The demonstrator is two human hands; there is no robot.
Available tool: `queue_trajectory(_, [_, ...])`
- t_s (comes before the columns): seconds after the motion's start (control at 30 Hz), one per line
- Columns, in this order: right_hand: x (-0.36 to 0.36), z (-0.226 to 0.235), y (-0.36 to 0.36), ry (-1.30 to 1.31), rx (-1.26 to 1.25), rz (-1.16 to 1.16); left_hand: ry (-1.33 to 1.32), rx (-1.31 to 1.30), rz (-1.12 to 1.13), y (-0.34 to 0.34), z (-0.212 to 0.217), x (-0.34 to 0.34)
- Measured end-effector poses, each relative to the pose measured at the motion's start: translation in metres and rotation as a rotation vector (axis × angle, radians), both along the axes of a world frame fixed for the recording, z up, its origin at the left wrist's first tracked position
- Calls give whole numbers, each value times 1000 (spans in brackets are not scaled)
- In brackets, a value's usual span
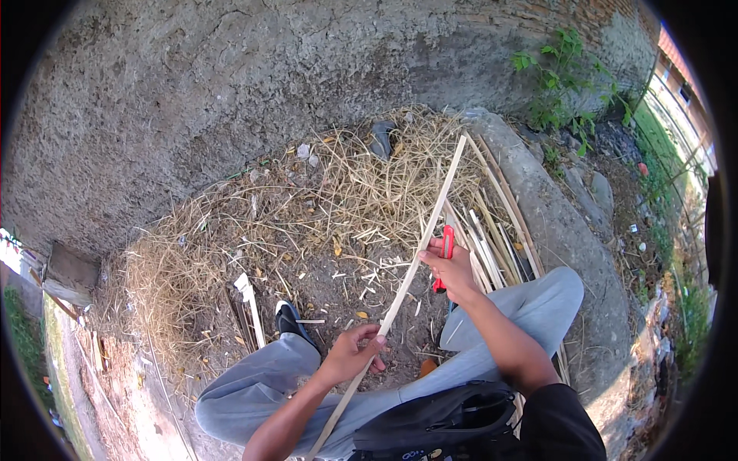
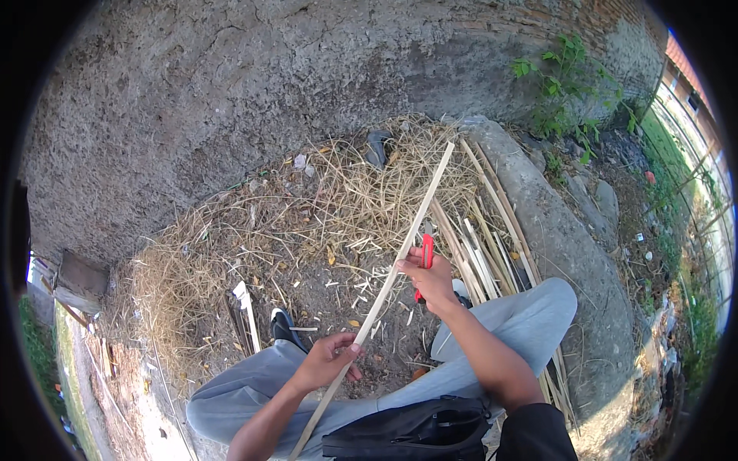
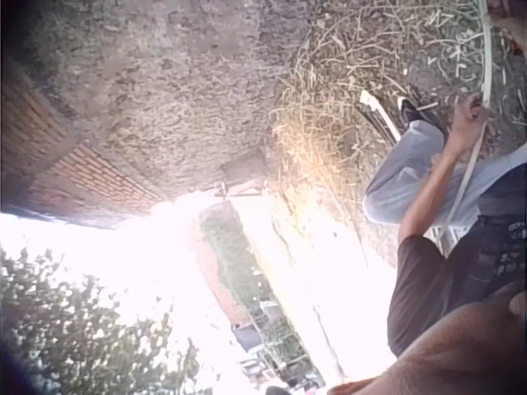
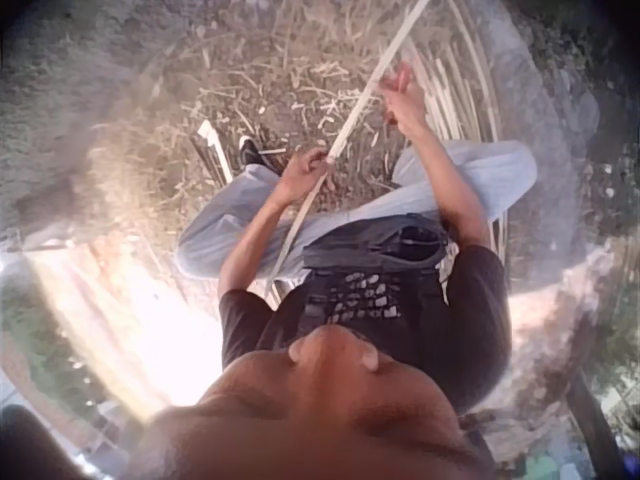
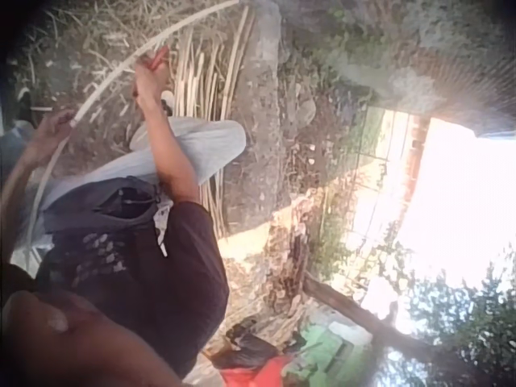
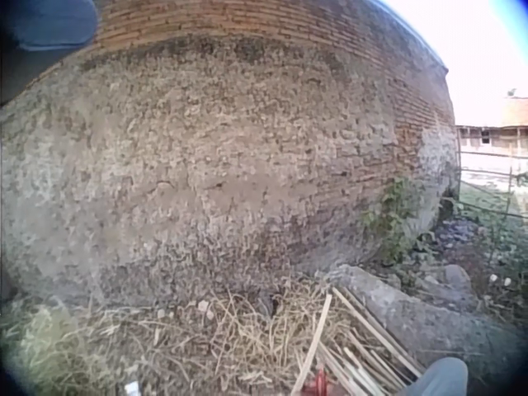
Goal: The person holds a bamboo strip and shaves along its surface using a utility knife.
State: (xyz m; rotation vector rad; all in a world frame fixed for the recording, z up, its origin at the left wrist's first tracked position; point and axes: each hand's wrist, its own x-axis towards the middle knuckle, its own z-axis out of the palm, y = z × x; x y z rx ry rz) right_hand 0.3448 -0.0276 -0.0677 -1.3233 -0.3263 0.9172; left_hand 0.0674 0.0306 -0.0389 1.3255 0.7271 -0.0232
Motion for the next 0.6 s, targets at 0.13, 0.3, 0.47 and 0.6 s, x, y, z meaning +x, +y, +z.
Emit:
queue_trajectory(0.13, [0, -2, 2, 43, 5, -6, -41, 5, 78, -12, -6, -1])
queue_trajectory(0.3, [-1, -4, 1, 18, 48, -9, 13, 184, 115, -22, 9, 2])
queue_trajectory(0.47, [-5, 1, -1, -98, 8, 84, -79, 205, 193, -23, 9, 1])
queue_trajectory(0.6, [-6, 0, -1, -125, 16, 92, -95, 227, 182, -21, 11, 2])
